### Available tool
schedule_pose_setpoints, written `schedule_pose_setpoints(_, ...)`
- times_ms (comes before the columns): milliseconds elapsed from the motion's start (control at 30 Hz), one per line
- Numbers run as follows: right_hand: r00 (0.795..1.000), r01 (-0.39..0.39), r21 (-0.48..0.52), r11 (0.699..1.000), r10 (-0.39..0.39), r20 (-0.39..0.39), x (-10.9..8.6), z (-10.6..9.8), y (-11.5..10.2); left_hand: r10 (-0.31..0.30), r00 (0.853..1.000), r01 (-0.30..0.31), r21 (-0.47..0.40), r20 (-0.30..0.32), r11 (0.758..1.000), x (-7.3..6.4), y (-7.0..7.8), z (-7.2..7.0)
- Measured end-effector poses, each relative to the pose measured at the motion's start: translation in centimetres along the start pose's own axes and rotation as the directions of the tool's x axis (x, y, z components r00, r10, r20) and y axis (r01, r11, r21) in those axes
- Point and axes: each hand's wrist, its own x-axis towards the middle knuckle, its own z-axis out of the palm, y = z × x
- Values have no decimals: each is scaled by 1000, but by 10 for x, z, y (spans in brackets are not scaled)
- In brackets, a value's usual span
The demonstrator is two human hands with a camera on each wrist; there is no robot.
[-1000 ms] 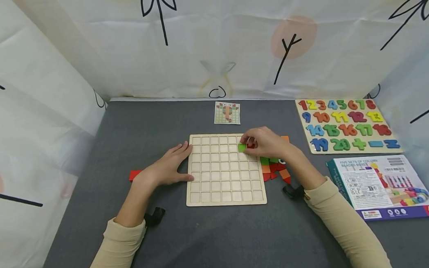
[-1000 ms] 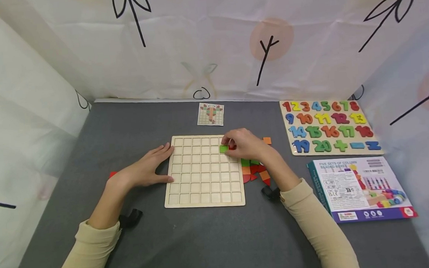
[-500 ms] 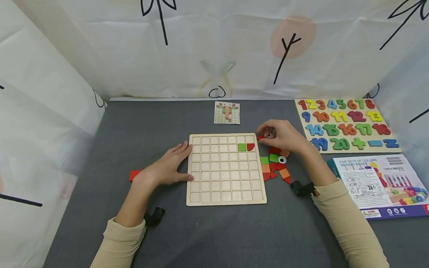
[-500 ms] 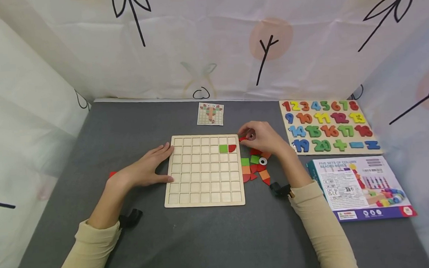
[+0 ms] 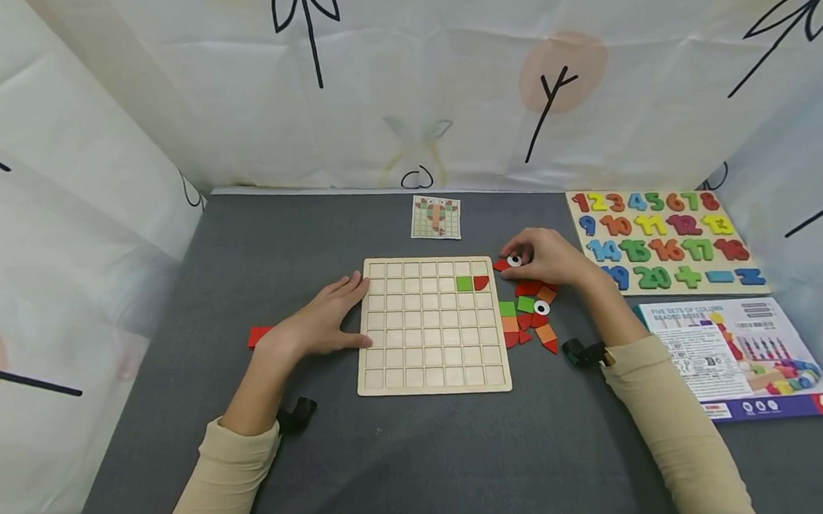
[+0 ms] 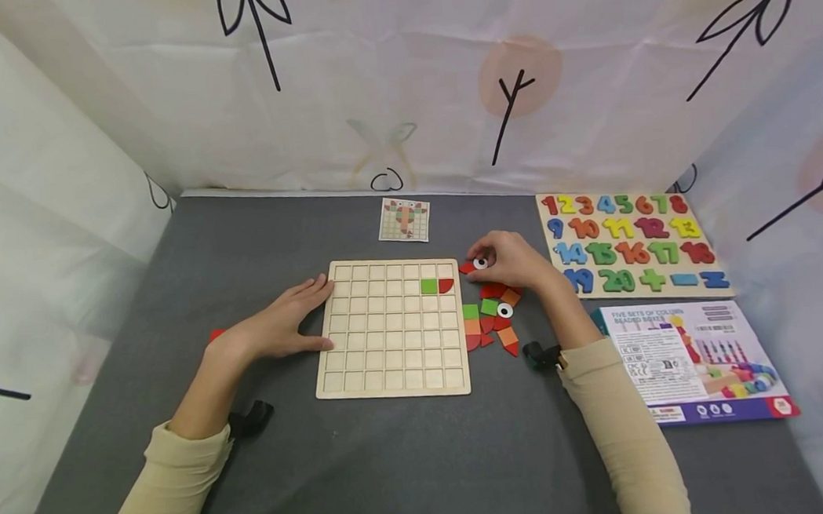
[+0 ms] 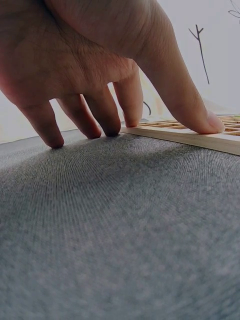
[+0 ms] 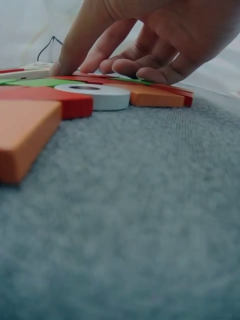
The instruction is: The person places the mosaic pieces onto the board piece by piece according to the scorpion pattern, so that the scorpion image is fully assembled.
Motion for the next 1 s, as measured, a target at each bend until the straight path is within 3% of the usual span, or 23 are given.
schedule_pose_setpoints(300,1000,8,-31,1000,-8,12,3,1,-6,-3,1000,3,-3,8,1000,0,0,-1)
schedule_pose_setpoints(567,999,35,-53,998,-37,-27,0,3,-9,-7,1000,7,6,7,1000,2,-1,0)
schedule_pose_setpoints(1000,995,52,36,998,-49,-85,-7,2,-20,-5,1000,5,-1,2,1000,0,2,-1)
